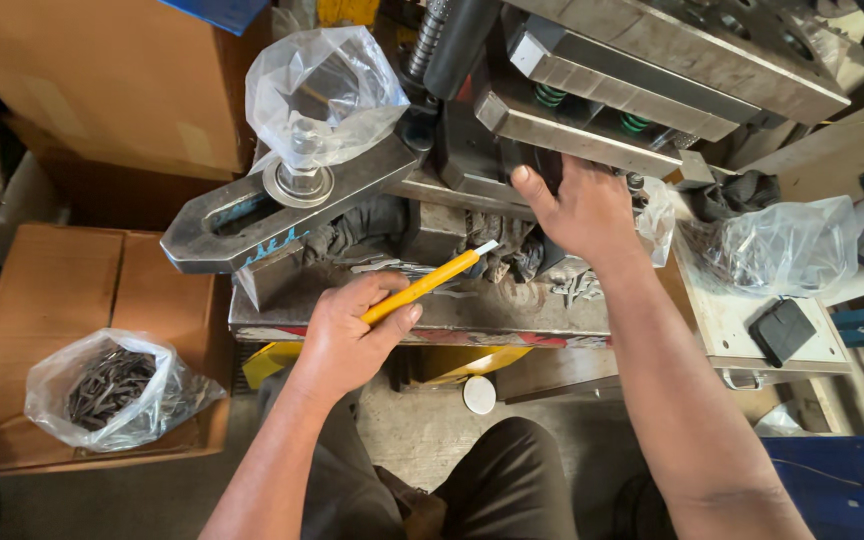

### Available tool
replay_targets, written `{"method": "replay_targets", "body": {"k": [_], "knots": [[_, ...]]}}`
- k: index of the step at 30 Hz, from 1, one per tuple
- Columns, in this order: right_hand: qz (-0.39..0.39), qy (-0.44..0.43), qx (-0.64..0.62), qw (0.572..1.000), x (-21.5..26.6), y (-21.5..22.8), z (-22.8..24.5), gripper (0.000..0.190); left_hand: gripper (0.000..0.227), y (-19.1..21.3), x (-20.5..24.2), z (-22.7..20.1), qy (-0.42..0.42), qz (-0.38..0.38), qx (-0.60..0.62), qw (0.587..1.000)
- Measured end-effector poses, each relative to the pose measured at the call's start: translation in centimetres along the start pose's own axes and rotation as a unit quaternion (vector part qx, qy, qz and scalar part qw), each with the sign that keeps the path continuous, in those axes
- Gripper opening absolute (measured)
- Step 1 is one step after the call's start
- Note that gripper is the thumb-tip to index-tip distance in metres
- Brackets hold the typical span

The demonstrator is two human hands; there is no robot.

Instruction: The person operates a manual press machine, repeatedly placing small metal pieces into the die and using a yellow tool to assist with positioning. The person then pulls the lever to activate the press and collects the processed pieces.

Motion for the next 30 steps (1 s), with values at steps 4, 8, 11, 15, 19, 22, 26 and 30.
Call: {"method": "replay_targets", "body": {"k": [4,8,11,15,19,22,26,30], "knots": [[0.031,-0.027,0.003,0.999,0.7,0.4,-0.3,0.078,0.026,-0.2,0.2,0.1,0.037,0.003,-0.011,0.999],[-0.048,0.043,0.065,0.996,0.5,1.1,0.5,0.079,0.025,0.1,-0.4,0.0,-0.038,-0.020,-0.073,0.996],[0.074,-0.085,0.089,0.990,1.8,0.6,0.0,0.077,0.024,-0.2,0.5,0.9,0.009,-0.023,-0.009,1.000],[-0.078,0.093,-0.035,0.992,4.8,2.2,-1.4,0.052,0.024,-0.5,0.4,1.5,0.047,-0.023,0.083,0.995],[-0.157,0.066,-0.085,0.982,11.9,2.8,-2.9,0.028,0.025,-0.3,0.5,1.9,0.042,-0.019,0.065,0.997],[-0.128,-0.155,-0.249,0.947,16.5,0.5,-4.4,0.016,0.025,-0.6,0.9,2.2,0.040,-0.019,0.095,0.994],[-0.091,-0.203,-0.267,0.938,18.2,-1.4,-6.0,0.020,0.025,-0.6,0.7,1.9,0.068,-0.031,0.077,0.994],[-0.047,-0.122,-0.227,0.965,17.4,-0.5,-6.5,0.036,0.026,-0.8,0.9,1.7,0.062,-0.045,0.058,0.995]]}}
Point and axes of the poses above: each hand's wrist, its own x-axis away from the middle knuckle, its own y-axis out of the back of the hand, z = x × y, the point moved 1 cm from there along -x, towards the middle knuckle, and after that the axes turned 3 degrees about -y, right-handed, at the moved point
